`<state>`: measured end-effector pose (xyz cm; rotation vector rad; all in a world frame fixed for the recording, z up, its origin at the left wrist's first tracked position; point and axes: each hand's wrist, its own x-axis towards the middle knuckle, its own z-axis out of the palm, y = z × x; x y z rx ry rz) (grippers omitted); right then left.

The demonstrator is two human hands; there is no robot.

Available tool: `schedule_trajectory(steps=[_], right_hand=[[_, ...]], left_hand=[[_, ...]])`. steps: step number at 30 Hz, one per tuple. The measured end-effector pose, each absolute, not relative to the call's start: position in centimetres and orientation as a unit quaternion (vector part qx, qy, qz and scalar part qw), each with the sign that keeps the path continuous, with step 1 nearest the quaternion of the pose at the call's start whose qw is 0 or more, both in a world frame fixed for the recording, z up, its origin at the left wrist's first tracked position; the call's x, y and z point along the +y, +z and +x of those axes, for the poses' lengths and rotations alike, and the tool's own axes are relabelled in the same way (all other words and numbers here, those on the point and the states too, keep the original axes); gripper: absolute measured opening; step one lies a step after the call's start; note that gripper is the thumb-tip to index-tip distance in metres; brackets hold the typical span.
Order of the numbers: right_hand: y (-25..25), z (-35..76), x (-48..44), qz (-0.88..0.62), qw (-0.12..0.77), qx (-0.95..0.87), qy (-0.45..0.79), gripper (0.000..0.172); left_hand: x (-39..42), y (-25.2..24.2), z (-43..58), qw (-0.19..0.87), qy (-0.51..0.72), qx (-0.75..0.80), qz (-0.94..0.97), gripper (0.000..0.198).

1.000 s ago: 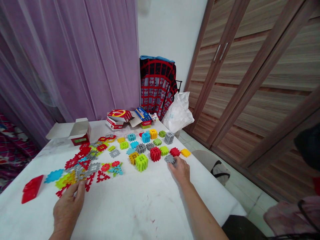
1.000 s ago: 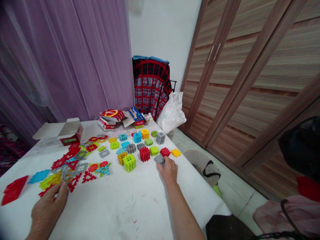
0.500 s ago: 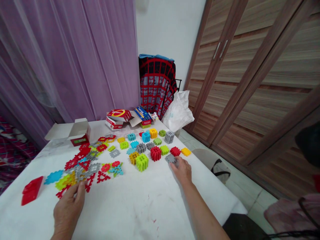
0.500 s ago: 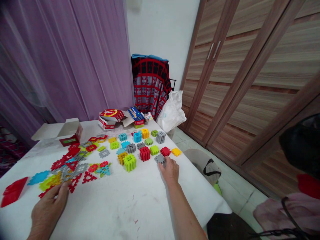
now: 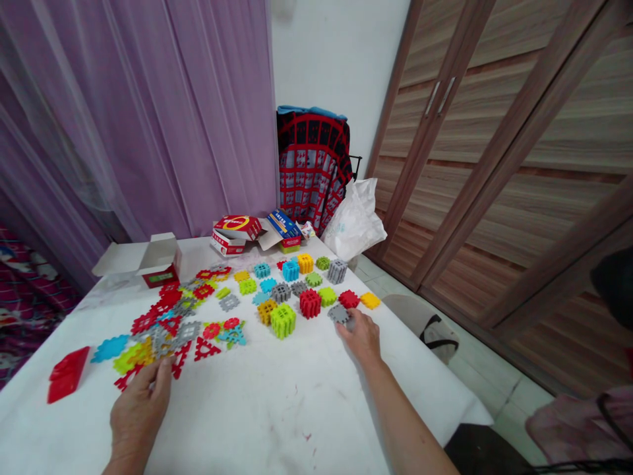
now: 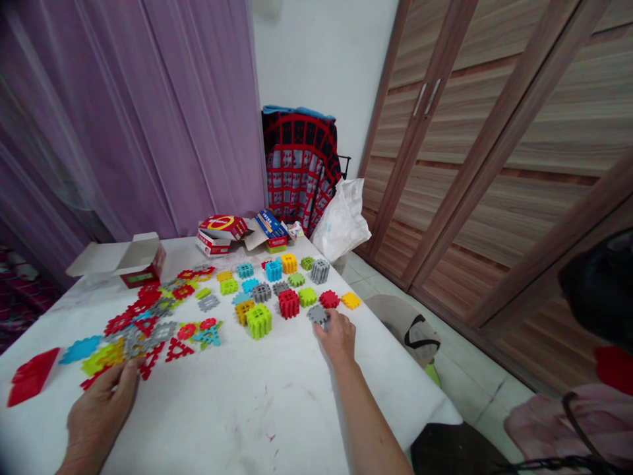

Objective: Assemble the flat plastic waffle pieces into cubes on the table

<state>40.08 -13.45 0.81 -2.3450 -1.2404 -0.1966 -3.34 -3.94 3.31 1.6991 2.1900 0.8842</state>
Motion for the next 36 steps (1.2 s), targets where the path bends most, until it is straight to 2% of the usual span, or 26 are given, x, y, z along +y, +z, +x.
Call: schedule_trajectory(steps=[6, 20, 25, 31, 36], right_hand=[[0.6, 39.9, -13.3, -0.852, 0.237, -0.458, -0.086, 0.04], [0.6, 40.1, -13.0, -0.859, 0.221, -0.453, -0.091, 0.041], [0.4, 40.3, -13.1, -0.847, 0.28, -0.447, -0.069, 0.04], [-0.4, 40.0, -13.2, -0.801, 0.424, -0.423, -0.014, 0.044], [0.4, 37.8, -13.2, -0.755, 0.448, -0.478, -0.024, 0.043]], left_hand=[[-3.8, 3.0, -3.5, 0.106, 0.306, 0.746, 0.582, 0.028], [-3.7, 2.6, -3.8, 0.111, 0.269, 0.743, 0.603, 0.037], [-3.7, 2.4, -3.8, 0.11, 0.275, 0.739, 0.605, 0.036], [-3.6, 2.3, -3.8, 0.092, 0.282, 0.735, 0.61, 0.032], [-3.8, 2.5, -3.4, 0.106, 0.334, 0.689, 0.635, 0.031]])
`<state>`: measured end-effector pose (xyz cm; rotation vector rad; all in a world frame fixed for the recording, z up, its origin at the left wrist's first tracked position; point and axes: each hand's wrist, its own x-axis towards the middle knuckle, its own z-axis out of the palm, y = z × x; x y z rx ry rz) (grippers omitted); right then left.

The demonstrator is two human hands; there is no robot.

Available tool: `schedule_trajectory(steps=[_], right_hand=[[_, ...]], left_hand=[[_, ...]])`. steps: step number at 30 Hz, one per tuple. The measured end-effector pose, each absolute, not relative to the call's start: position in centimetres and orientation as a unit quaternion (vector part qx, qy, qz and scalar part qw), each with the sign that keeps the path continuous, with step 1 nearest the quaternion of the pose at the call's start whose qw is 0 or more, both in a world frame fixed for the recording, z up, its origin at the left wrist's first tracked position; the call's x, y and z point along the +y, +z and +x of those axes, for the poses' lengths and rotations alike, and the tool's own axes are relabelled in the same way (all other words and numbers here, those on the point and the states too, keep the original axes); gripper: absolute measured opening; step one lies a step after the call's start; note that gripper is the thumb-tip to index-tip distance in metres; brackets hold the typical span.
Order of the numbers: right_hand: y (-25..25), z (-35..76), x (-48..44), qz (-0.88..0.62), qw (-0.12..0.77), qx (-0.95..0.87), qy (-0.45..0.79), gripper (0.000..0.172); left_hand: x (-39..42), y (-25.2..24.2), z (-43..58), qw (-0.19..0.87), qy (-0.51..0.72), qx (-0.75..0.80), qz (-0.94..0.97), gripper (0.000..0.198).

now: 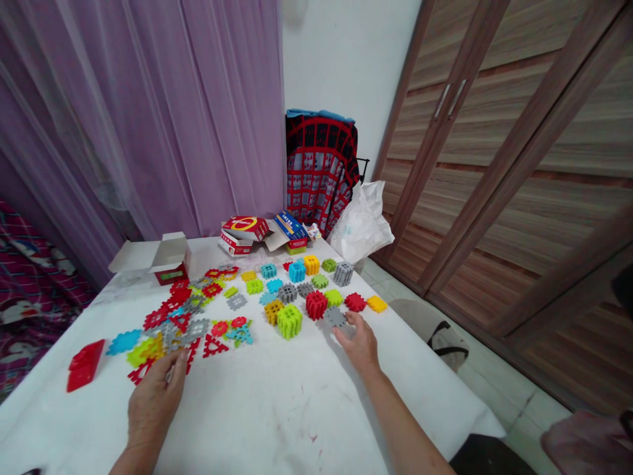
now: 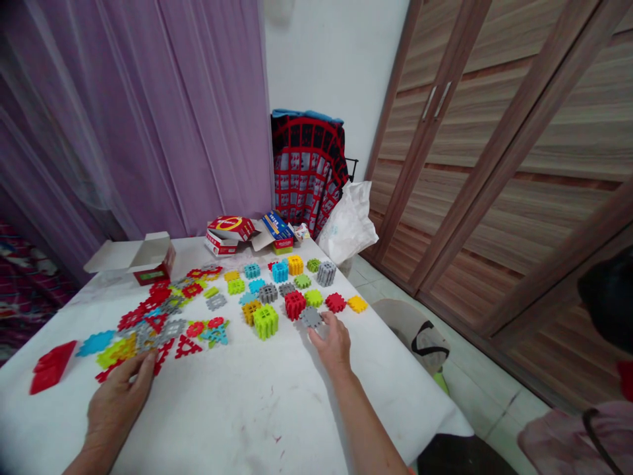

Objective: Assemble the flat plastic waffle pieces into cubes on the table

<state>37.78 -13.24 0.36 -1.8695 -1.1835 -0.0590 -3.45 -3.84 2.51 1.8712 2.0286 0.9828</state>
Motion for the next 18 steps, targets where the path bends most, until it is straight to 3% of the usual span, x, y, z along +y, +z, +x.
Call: schedule_trajectory(steps=[5, 9, 13, 18], right_hand=[[1.6, 33.1, -13.1, -0.678, 0.427, -0.592, -0.082, 0.038], [2.4, 29.0, -12.2, -0.583, 0.42, -0.687, -0.105, 0.04], [3.2, 26.1, -10.9, -0.497, 0.414, -0.753, -0.117, 0.042], [3.5, 24.2, -9.5, -0.44, 0.404, -0.79, -0.137, 0.037]], left_hand=[[-4.6, 3.1, -1.4, 0.169, 0.384, 0.623, 0.659, 0.034], [-5.1, 3.9, 2.5, 0.35, 0.377, 0.559, 0.65, 0.039], [-4.6, 4.3, 5.4, 0.529, 0.39, 0.446, 0.608, 0.057], [-3.7, 3.7, 5.4, 0.603, 0.37, 0.393, 0.587, 0.055]])
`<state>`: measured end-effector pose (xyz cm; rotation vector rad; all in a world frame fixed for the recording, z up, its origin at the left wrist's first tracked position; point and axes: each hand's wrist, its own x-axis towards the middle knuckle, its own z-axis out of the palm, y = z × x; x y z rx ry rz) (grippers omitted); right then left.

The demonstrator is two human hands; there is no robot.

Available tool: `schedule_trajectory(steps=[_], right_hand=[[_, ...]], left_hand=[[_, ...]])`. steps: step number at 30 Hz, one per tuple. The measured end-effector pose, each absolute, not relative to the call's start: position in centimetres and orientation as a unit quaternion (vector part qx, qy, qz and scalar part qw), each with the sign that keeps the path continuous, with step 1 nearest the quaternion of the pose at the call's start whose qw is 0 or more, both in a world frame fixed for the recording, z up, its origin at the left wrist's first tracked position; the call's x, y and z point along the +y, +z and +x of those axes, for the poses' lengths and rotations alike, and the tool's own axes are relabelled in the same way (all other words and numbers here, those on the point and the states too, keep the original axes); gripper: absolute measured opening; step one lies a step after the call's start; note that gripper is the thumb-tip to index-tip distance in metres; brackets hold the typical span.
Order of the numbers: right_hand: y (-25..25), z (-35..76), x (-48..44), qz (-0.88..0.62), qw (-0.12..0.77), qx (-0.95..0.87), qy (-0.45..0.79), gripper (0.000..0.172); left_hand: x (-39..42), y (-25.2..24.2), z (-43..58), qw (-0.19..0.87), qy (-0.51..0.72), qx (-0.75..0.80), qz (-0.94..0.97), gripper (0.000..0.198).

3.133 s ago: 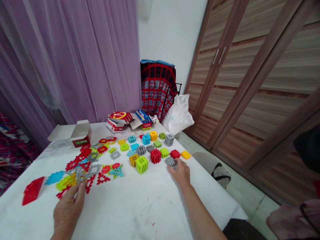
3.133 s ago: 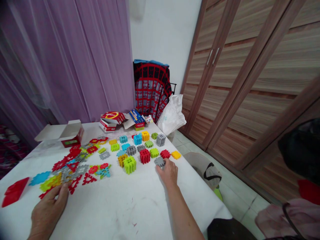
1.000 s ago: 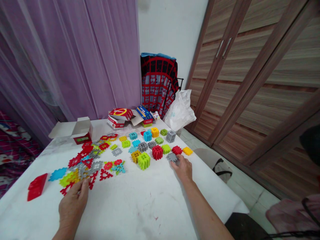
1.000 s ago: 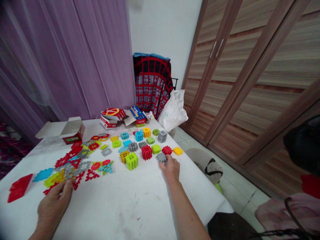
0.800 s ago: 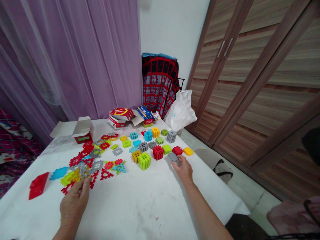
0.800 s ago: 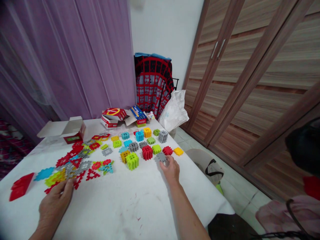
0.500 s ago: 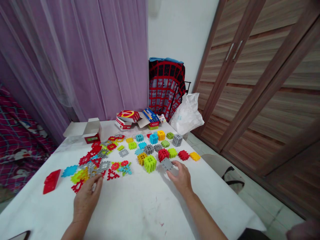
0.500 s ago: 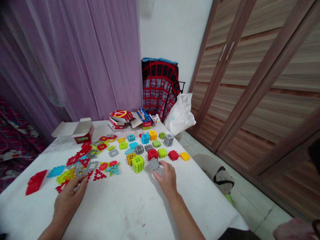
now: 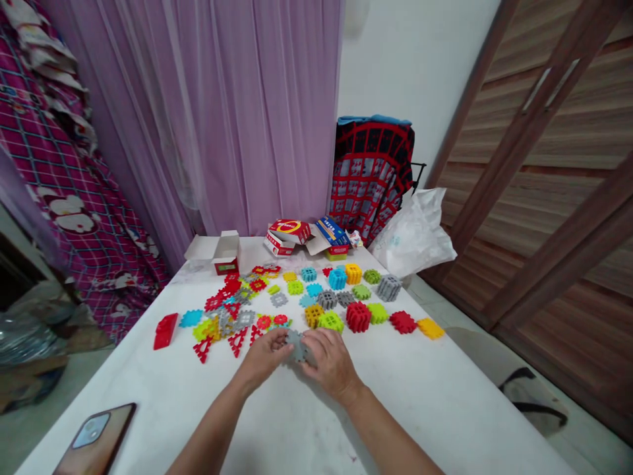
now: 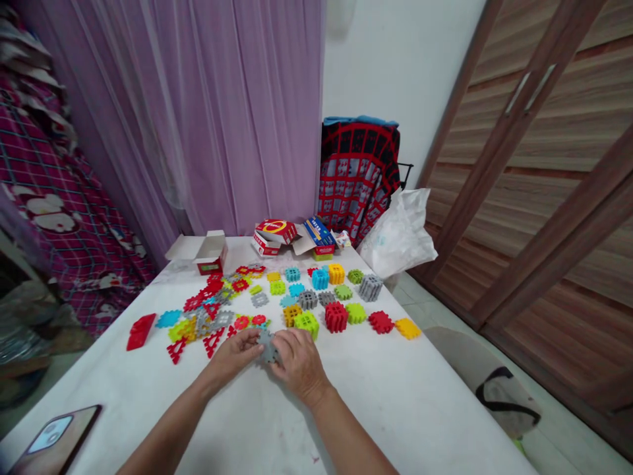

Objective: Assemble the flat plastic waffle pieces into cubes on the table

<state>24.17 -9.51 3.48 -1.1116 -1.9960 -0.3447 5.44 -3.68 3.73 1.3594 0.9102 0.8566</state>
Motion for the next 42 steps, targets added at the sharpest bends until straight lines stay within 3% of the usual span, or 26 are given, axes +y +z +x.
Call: schedule_trajectory(steps=[5, 10, 22, 30, 36, 39, 42], right_hand=[[2.4, 22.9, -9.6, -0.441, 0.413, -0.789, -0.113, 0.046], [-0.4, 21.6, -10.0, -0.52, 0.45, -0.726, -0.027, 0.063], [-1.3, 19.7, -9.9, -0.566, 0.383, -0.73, 0.017, 0.045], [1.2, 20.2, -9.6, -0.564, 0.376, -0.735, 0.016, 0.047], [5.4, 20.0, -8.5, -0.53, 0.251, -0.81, 0.001, 0.039], [4.5, 19.0, -8.8, -0.579, 0.236, -0.78, -0.005, 0.047], [1.9, 18.0, -9.5, -0.627, 0.284, -0.725, 0.008, 0.056]], left_hand=[[-3.9, 2.8, 4.4, 0.624, 0.385, 0.368, 0.572, 0.047], [-5.0, 2.4, 3.4, 0.49, 0.422, 0.419, 0.638, 0.024], [-5.8, 0.3, 2.6, 0.22, 0.355, 0.497, 0.761, 0.017], [-5.4, -0.1, 2.4, 0.194, 0.342, 0.497, 0.773, 0.02], [-5.5, 0.1, 2.6, 0.19, 0.332, 0.497, 0.779, 0.019], [-5.6, -0.2, 2.7, 0.172, 0.344, 0.495, 0.779, 0.021], [-5.7, -0.5, 2.8, 0.153, 0.345, 0.497, 0.781, 0.019]])
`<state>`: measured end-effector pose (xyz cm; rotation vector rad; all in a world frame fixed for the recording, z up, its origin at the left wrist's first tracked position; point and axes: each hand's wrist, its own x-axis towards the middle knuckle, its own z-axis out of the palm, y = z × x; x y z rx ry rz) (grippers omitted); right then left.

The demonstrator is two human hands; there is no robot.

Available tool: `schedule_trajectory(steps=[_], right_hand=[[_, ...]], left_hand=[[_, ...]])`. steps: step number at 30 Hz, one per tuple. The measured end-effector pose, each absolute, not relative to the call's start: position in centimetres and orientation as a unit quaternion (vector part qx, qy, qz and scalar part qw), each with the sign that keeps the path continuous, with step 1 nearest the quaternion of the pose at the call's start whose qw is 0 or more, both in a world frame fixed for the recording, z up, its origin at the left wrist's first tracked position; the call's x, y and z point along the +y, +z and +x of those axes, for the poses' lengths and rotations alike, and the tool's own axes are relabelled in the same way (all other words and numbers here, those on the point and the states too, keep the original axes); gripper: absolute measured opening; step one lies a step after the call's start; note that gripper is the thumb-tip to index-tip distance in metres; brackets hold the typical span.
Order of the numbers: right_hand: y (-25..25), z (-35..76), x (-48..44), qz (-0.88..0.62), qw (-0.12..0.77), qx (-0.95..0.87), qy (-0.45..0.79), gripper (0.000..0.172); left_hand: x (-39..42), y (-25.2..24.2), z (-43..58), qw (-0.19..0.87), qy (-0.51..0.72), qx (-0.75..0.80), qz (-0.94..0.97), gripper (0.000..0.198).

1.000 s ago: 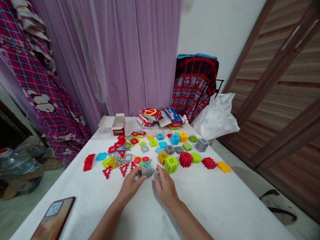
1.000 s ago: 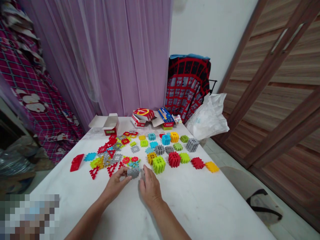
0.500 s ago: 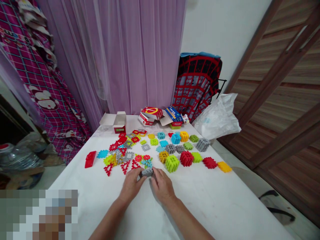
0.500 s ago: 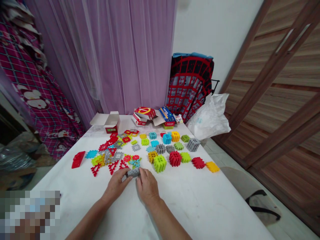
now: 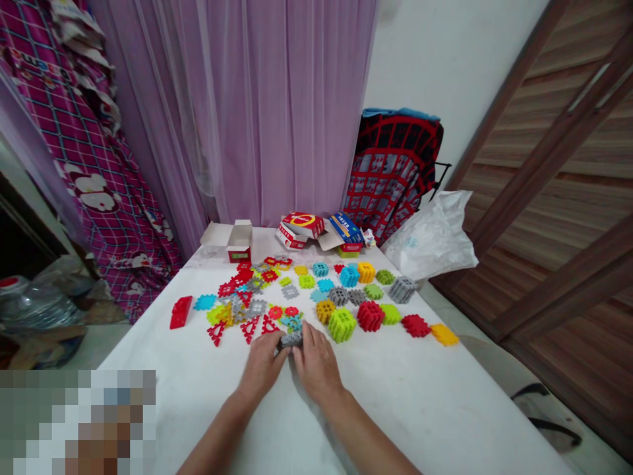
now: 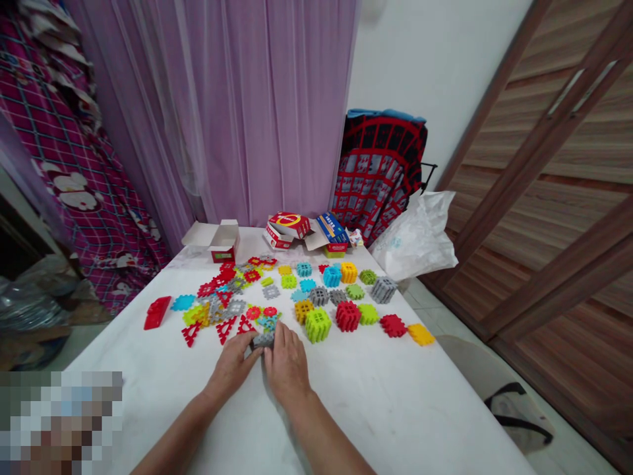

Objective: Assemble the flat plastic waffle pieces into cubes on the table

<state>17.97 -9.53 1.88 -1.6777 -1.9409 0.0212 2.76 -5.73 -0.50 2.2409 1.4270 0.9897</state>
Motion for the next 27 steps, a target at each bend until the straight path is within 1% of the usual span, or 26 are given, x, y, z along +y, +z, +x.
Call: schedule_trajectory(steps=[4, 8, 12, 17, 21, 27], right_hand=[[-1.1, 17.3, -9.9, -0.627, 0.351, -0.695, 0.022, 0.058], [-1.7, 17.1, -9.7, -0.626, 0.356, -0.693, 0.025, 0.055], [-0.8, 16.9, -9.8, -0.642, 0.333, -0.69, 0.023, 0.054], [1.1, 17.0, -10.3, -0.664, 0.26, -0.701, 0.025, 0.053], [2.3, 17.3, -10.4, -0.67, 0.221, -0.708, 0.022, 0.047], [2.8, 17.2, -10.2, -0.666, 0.208, -0.716, 0.006, 0.042]], left_hand=[[-5.9, -0.6, 2.8, 0.131, 0.339, 0.499, 0.787, 0.018], [-6.2, -1.2, 3.3, 0.099, 0.341, 0.507, 0.786, 0.021], [-6.6, -1.8, 4.2, 0.057, 0.332, 0.536, 0.774, 0.035], [-7.1, -1.3, 4.6, 0.01, 0.293, 0.54, 0.789, 0.047], [-7.3, -0.4, 4.3, 0.009, 0.271, 0.541, 0.796, 0.041], [-7.3, 0.4, 4.0, 0.036, 0.254, 0.545, 0.798, 0.032]])
